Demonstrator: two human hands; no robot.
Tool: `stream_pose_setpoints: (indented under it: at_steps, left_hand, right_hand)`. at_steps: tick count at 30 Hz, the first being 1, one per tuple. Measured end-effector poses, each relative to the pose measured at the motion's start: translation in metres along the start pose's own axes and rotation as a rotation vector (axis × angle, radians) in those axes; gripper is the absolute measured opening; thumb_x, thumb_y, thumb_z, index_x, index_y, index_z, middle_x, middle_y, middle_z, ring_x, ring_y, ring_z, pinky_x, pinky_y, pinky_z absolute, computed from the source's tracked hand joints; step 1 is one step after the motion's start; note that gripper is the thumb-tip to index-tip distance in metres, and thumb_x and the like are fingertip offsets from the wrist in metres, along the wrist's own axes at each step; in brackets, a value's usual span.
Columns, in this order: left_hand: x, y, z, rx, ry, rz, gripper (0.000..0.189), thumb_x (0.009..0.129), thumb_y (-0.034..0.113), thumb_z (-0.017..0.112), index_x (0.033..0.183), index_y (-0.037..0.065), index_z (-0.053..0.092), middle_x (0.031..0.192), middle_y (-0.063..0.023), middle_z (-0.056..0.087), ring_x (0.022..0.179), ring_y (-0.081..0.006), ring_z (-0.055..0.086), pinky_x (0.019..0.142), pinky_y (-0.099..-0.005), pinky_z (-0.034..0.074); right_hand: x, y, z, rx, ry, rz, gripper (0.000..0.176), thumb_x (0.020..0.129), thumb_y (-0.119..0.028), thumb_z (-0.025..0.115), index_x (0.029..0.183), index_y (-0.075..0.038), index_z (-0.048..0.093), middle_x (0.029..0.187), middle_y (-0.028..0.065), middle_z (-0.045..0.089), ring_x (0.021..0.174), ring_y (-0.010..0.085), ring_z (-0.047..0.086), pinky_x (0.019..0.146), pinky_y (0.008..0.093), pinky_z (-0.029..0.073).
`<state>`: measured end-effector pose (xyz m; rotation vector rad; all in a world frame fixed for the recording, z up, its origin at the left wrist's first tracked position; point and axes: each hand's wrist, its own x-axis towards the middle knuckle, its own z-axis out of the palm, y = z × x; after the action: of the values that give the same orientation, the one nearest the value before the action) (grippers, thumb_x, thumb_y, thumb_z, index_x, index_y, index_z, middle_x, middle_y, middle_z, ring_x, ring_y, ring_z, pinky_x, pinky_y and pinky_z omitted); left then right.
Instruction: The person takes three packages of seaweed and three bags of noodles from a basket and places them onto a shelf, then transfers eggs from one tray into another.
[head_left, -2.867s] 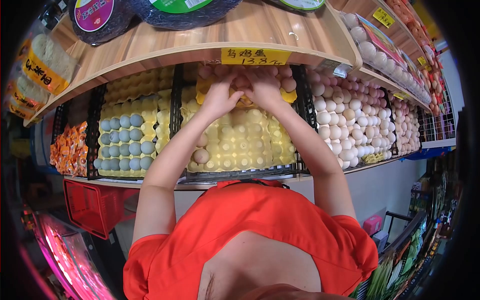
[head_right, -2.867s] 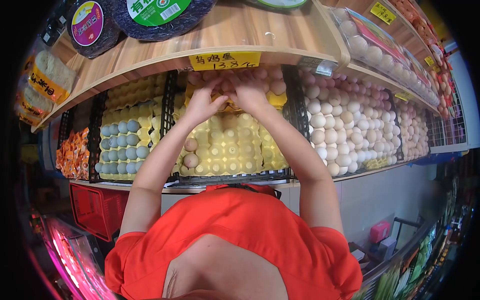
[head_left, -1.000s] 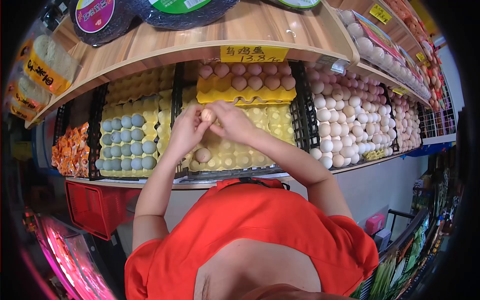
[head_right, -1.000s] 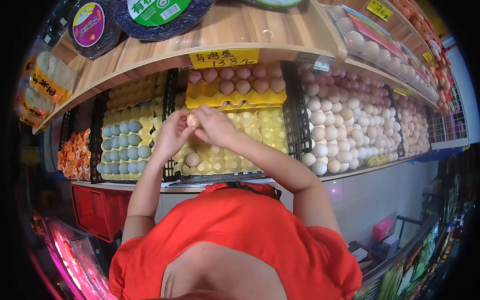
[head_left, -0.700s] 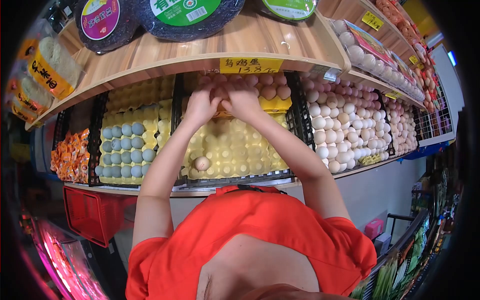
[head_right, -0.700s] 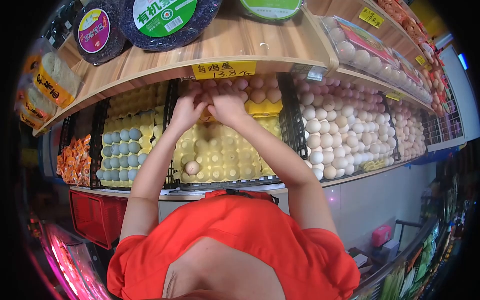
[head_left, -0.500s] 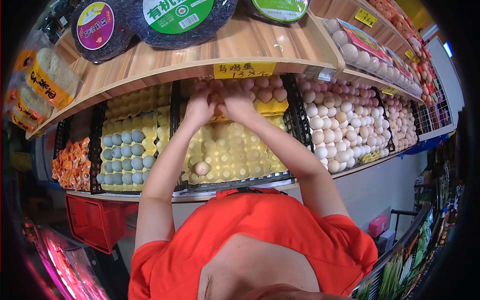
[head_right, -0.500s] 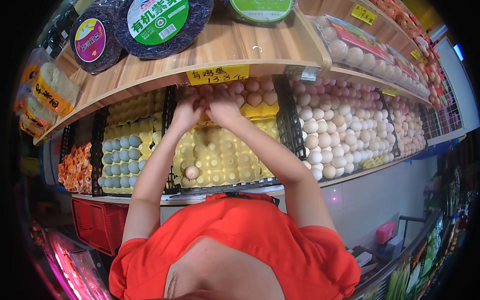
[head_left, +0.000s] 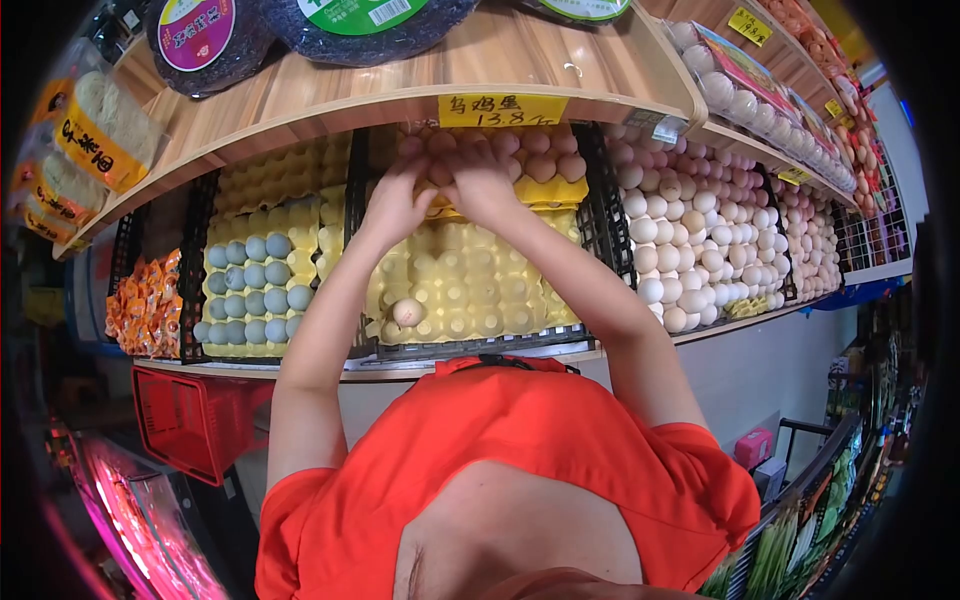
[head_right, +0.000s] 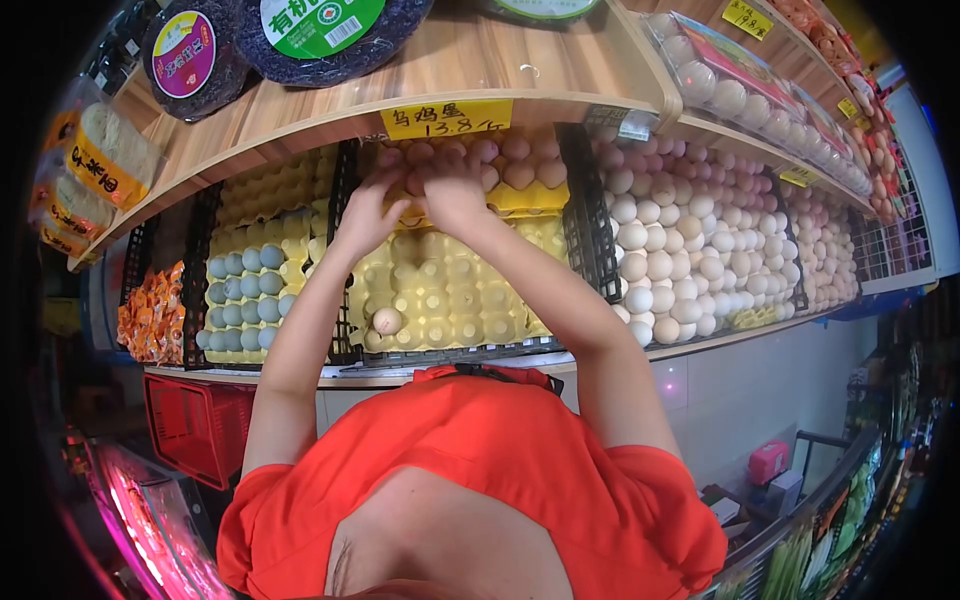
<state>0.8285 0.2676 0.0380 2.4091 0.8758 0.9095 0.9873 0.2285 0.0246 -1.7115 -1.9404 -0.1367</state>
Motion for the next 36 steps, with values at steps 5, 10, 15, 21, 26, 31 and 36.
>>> stream_pose_setpoints:
  at_steps: [5,10,15,21,26,31,36]
  left_hand:
    - [-0.062,0.009,-0.034,-0.033,-0.284,-0.184,0.046,0.078,0.007,0.065,0.12,0.0,0.048,0.099,-0.0163,0.057,0.088,-0.0264,0.06,0.077,-0.0335,0.048]
    - [-0.11,0.021,-0.047,-0.031,-0.651,-0.34,0.063,0.077,0.008,0.066,0.131,-0.002,0.036,0.103,-0.0183,0.057,0.087,-0.0263,0.06,0.076,-0.0331,0.048]
    - [-0.126,0.022,-0.04,0.021,-0.711,-0.293,0.075,0.071,0.008,0.071,0.134,-0.003,0.032,0.111,-0.021,0.054,0.089,-0.0291,0.059,0.079,-0.0343,0.048]
    - [-0.126,0.024,-0.037,-0.013,-0.652,-0.353,0.075,0.07,0.006,0.072,0.135,0.001,0.034,0.108,-0.0183,0.054,0.083,-0.0263,0.059,0.074,-0.0329,0.049]
    - [-0.089,0.037,-0.058,-0.165,-0.567,-0.475,0.072,0.073,0.011,0.072,0.134,0.002,0.036,0.112,-0.0188,0.055,0.088,-0.0277,0.06,0.079,-0.0351,0.048]
    - [-0.045,0.013,-0.046,-0.319,-0.099,-0.287,0.063,0.076,0.002,0.068,0.132,0.001,0.039,0.102,-0.0116,0.059,0.074,-0.0129,0.057,0.07,-0.0251,0.049]
    - [-0.01,0.002,-0.032,-0.375,-0.045,-0.337,0.052,0.075,0.0,0.064,0.124,-0.002,0.046,0.097,-0.0123,0.064,0.084,-0.0175,0.063,0.074,-0.029,0.051]
  right_hand:
    - [-0.045,-0.032,-0.022,0.186,-0.169,-0.153,0.037,0.07,-0.022,0.07,0.102,-0.009,0.057,0.103,0.0106,0.055,0.102,0.0297,0.05,0.088,0.044,0.035]
    - [-0.09,-0.062,0.004,0.454,-0.556,-0.369,0.037,0.068,-0.016,0.07,0.101,-0.005,0.056,0.1,0.0128,0.056,0.099,0.0296,0.056,0.085,0.0408,0.043]
    - [-0.1,-0.075,0.024,0.54,-0.68,-0.34,0.035,0.068,-0.014,0.069,0.096,-0.003,0.051,0.095,0.0153,0.057,0.092,0.0332,0.058,0.081,0.0402,0.046]
    - [-0.101,-0.077,0.023,0.5,-0.661,-0.313,0.035,0.071,-0.017,0.067,0.097,-0.002,0.05,0.094,0.016,0.057,0.091,0.0326,0.058,0.081,0.0408,0.046]
    - [-0.072,-0.063,-0.005,0.504,-0.489,-0.365,0.033,0.076,-0.021,0.065,0.101,-0.005,0.05,0.097,0.0142,0.058,0.095,0.0323,0.056,0.082,0.0408,0.045]
    - [-0.017,-0.04,-0.024,0.37,-0.103,-0.268,0.042,0.073,-0.023,0.068,0.108,-0.007,0.052,0.097,0.0152,0.058,0.093,0.0328,0.056,0.08,0.0412,0.045]
    - [0.018,-0.024,-0.017,0.274,-0.149,-0.081,0.046,0.069,-0.023,0.071,0.109,-0.008,0.053,0.099,0.015,0.058,0.094,0.0335,0.056,0.078,0.0415,0.046]
